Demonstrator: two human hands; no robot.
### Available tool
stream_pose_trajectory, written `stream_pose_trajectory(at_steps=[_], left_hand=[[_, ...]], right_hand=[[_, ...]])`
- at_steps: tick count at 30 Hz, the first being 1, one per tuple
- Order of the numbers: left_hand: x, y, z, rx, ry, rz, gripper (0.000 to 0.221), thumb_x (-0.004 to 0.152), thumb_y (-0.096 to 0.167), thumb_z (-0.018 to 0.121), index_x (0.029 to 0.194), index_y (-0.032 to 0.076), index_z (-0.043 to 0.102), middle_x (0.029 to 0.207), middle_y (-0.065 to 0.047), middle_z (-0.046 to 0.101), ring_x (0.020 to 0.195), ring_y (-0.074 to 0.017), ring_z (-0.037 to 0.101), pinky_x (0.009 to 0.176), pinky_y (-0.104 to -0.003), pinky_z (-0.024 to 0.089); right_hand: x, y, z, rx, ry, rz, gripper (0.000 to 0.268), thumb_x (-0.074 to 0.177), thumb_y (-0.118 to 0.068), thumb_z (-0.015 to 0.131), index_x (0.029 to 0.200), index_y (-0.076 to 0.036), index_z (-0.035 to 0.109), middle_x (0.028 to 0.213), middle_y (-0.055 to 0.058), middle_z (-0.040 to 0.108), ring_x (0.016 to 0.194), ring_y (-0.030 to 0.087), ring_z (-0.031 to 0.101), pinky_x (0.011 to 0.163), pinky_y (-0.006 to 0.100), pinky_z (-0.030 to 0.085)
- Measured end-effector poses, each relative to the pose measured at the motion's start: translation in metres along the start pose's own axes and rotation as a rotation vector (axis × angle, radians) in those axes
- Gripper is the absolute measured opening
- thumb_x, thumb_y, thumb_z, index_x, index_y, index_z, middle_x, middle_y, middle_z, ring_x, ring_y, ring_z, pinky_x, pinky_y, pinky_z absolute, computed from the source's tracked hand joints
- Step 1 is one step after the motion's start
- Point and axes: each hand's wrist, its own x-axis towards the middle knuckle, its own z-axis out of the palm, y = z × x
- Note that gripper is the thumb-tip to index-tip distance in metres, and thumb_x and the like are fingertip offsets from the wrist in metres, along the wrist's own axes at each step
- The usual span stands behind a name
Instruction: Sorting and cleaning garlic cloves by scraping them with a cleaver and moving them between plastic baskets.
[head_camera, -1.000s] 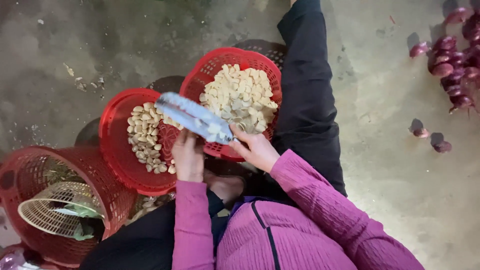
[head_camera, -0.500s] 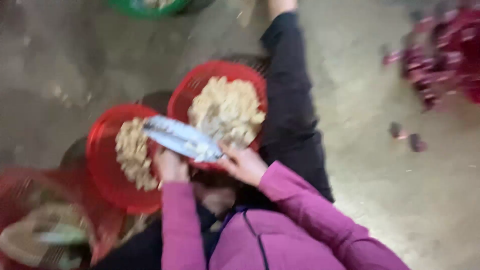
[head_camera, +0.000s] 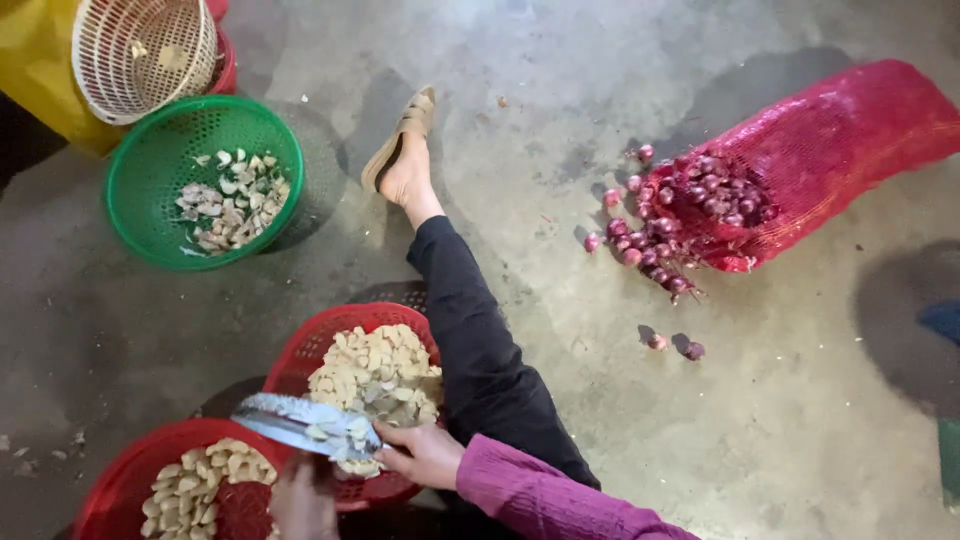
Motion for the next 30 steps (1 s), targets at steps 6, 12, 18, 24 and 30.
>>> stream_pose_trajectory(at_steps=[6,12,18,24,30], left_hand=[[-0.004,-0.002,0.004,-0.147,-0.082,0.044,0.032,0.108,0.015,0.054,0.134,-0.002,0.058,0.11,-0.012,0.063,0.096,-0.0198,0.061,0.088,-0.03,0.052],[0.013,0.011,0.0,-0.029,0.107,0.087,0.038,0.106,0.014,0.053,0.143,0.004,0.052,0.134,-0.015,0.059,0.117,-0.0281,0.06,0.1,-0.039,0.051],[-0.052,0.091,0.087,0.12,-0.117,-0.201,0.085,0.094,0.078,0.021,0.161,0.026,0.031,0.159,-0.017,0.043,0.124,-0.0501,0.052,0.06,-0.068,0.043],[-0.033,0.04,0.08,0.123,0.078,0.383,0.041,0.109,0.01,0.054,0.145,-0.008,0.046,0.134,-0.034,0.053,0.124,-0.042,0.057,0.098,-0.055,0.051],[-0.048,0.037,0.084,0.679,0.307,0.46,0.035,0.104,0.023,0.055,0.129,-0.001,0.056,0.12,-0.031,0.064,0.118,-0.0494,0.059,0.099,-0.061,0.045]], right_hand=[[-0.003,-0.006,-0.006,0.025,0.088,-0.129,0.047,0.096,-0.027,0.058,0.136,-0.001,0.059,0.12,0.02,0.07,0.102,0.038,0.069,0.082,0.04,0.054],[-0.018,-0.015,-0.008,-0.084,0.012,-0.121,0.048,0.097,-0.031,0.058,0.14,-0.009,0.058,0.114,0.019,0.071,0.094,0.04,0.069,0.076,0.044,0.053],[-0.006,-0.002,-0.001,-0.25,0.165,-0.124,0.049,0.098,-0.035,0.059,0.141,-0.01,0.059,0.096,0.022,0.073,0.076,0.043,0.069,0.063,0.048,0.055],[0.004,0.027,0.02,-0.441,0.143,0.026,0.048,0.093,-0.047,0.057,0.14,-0.037,0.058,0.099,0.012,0.077,0.094,0.033,0.074,0.082,0.051,0.06],[-0.002,0.023,0.022,-0.417,0.121,0.012,0.048,0.093,-0.044,0.065,0.14,-0.035,0.06,0.1,0.024,0.075,0.098,0.035,0.073,0.087,0.052,0.061]])
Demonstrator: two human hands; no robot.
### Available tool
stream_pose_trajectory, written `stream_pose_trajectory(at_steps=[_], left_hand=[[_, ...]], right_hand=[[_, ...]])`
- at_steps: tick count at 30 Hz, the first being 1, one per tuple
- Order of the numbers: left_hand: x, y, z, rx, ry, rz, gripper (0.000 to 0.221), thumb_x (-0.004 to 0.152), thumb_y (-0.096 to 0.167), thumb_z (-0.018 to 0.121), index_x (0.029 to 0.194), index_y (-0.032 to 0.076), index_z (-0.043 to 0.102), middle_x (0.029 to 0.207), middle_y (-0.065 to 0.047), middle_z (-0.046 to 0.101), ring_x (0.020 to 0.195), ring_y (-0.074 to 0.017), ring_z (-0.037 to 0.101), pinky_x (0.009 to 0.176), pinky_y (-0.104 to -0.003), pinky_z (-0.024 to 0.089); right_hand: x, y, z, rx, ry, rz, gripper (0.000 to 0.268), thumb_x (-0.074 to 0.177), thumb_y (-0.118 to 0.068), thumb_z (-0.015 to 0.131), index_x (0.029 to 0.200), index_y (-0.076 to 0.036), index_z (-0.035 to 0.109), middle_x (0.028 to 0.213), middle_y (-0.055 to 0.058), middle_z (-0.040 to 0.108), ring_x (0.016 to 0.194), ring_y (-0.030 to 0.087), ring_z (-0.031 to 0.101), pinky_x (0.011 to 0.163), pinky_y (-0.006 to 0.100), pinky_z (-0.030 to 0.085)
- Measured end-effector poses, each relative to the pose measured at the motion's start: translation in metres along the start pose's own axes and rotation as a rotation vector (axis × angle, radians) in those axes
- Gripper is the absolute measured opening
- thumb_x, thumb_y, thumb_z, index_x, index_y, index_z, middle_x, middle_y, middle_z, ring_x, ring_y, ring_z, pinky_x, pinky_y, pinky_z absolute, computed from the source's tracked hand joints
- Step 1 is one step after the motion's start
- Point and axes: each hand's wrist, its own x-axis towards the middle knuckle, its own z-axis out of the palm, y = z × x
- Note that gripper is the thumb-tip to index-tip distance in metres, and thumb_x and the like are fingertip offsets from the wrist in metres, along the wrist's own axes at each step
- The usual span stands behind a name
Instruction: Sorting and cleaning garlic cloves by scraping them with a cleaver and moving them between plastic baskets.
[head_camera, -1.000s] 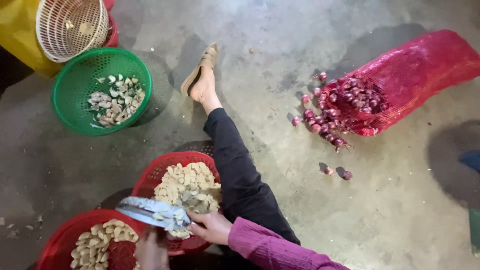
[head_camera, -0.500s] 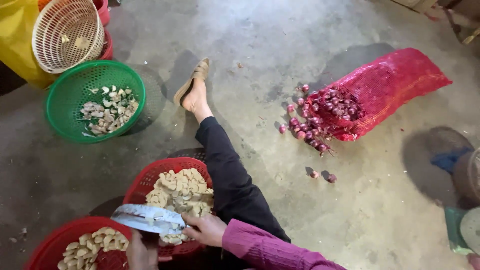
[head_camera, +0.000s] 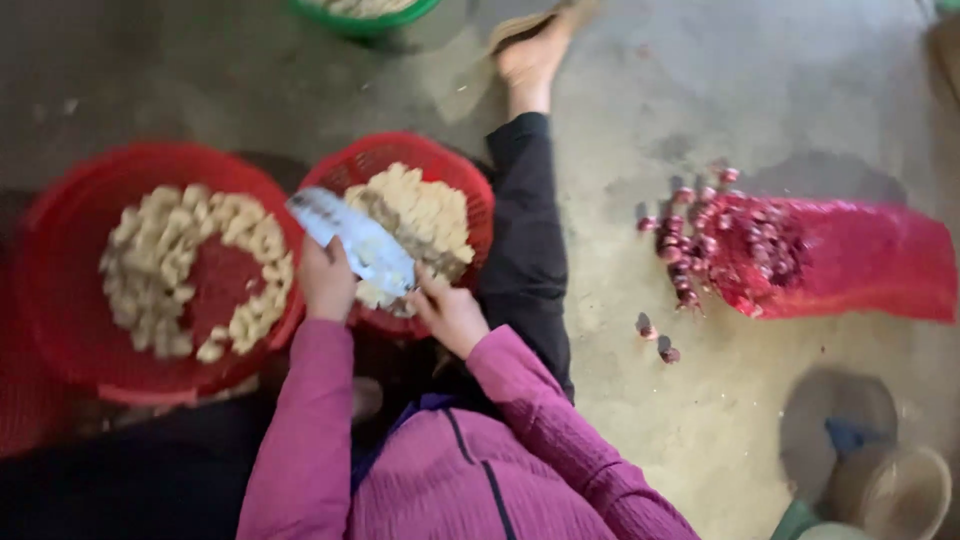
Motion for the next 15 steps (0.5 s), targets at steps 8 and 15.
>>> stream_pose_trajectory(at_steps=[8,15], left_hand=[[-0.017,0.041,-0.018,-0.256,0.005,-0.137,0.043,0.099,0.03,0.063,0.126,-0.003,0.056,0.125,-0.032,0.063,0.125,-0.0458,0.057,0.104,-0.056,0.046],[-0.003,0.026,-0.014,0.06,-0.071,-0.164,0.047,0.103,0.046,0.058,0.12,0.002,0.057,0.116,-0.029,0.067,0.119,-0.0449,0.062,0.099,-0.056,0.049]], right_hand=[[-0.006,-0.011,-0.013,0.135,-0.114,-0.008,0.053,0.099,-0.041,0.061,0.147,-0.022,0.054,0.108,0.022,0.075,0.097,0.032,0.074,0.087,0.044,0.063],[-0.005,-0.012,-0.016,0.112,-0.105,-0.062,0.055,0.1,-0.04,0.061,0.149,-0.017,0.053,0.114,0.024,0.073,0.111,0.036,0.068,0.09,0.049,0.059]])
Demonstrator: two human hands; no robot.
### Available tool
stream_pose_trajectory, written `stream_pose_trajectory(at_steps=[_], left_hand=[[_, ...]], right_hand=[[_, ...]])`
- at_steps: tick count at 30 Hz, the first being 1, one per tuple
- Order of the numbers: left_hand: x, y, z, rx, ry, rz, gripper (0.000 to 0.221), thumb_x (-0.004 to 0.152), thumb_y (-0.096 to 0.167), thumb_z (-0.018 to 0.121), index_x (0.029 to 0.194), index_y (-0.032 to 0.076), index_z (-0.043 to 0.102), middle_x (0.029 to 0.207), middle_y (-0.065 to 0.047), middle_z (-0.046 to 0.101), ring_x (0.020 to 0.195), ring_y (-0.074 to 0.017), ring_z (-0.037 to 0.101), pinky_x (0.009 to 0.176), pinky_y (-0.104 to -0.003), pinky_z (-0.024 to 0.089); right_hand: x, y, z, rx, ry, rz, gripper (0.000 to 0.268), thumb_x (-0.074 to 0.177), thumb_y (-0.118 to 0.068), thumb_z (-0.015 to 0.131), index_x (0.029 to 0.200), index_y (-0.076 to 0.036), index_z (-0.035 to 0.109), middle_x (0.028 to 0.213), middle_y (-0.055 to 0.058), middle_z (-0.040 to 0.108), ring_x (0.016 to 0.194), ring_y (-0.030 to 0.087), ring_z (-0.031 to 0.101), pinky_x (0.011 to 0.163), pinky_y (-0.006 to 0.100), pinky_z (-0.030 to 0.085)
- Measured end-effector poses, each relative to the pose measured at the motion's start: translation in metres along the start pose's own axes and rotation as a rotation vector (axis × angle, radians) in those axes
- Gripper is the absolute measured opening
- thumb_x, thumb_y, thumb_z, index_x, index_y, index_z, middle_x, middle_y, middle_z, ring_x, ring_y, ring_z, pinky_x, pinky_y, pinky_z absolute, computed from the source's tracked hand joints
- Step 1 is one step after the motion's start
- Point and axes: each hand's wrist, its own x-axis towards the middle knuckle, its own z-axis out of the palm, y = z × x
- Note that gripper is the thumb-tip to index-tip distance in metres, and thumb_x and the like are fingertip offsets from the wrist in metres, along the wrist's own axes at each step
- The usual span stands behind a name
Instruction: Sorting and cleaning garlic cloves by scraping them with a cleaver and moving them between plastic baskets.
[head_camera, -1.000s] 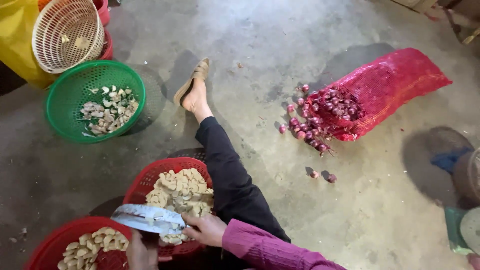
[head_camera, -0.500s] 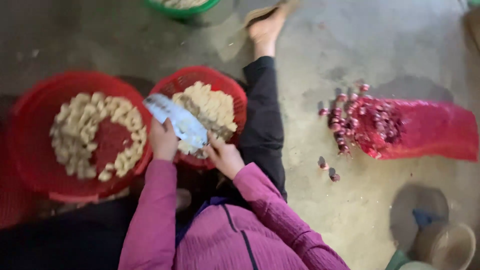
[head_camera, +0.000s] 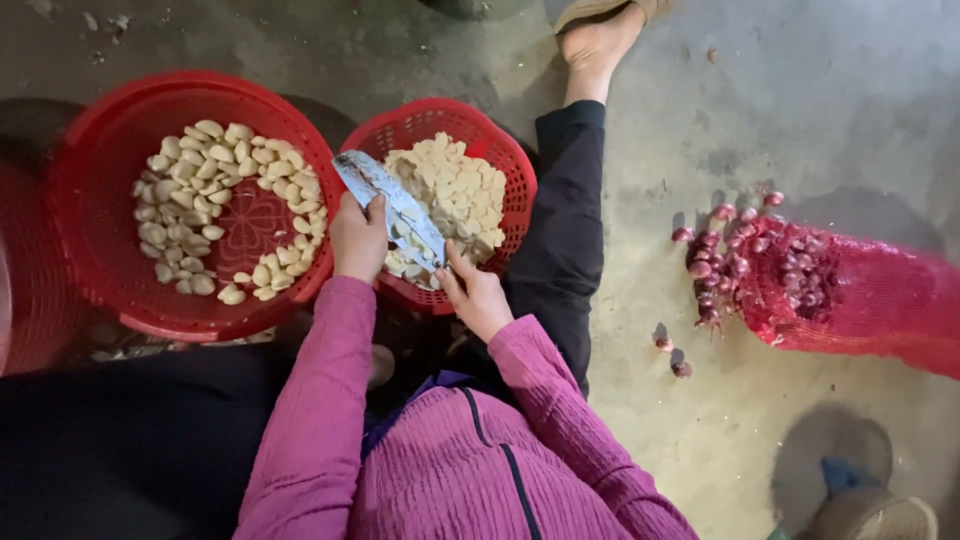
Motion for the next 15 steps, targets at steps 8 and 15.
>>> stream_pose_trajectory(at_steps=[8,15], left_hand=[[-0.011,0.017,-0.007,-0.244,0.035,-0.036,0.057,0.099,0.027,0.065,0.14,-0.007,0.046,0.137,-0.035,0.054,0.134,-0.0468,0.049,0.111,-0.055,0.041],[-0.006,0.007,0.005,-0.289,0.151,-0.022,0.041,0.095,0.016,0.067,0.131,0.0,0.055,0.128,-0.028,0.063,0.127,-0.0411,0.057,0.105,-0.051,0.049]], right_hand=[[0.0,-0.007,-0.003,0.009,-0.004,-0.007,0.055,0.101,-0.039,0.062,0.15,-0.016,0.053,0.115,0.024,0.073,0.112,0.036,0.068,0.094,0.047,0.058],[0.001,-0.001,0.005,-0.006,0.008,-0.021,0.054,0.097,-0.037,0.065,0.147,-0.019,0.056,0.113,0.022,0.073,0.111,0.036,0.068,0.094,0.05,0.057]])
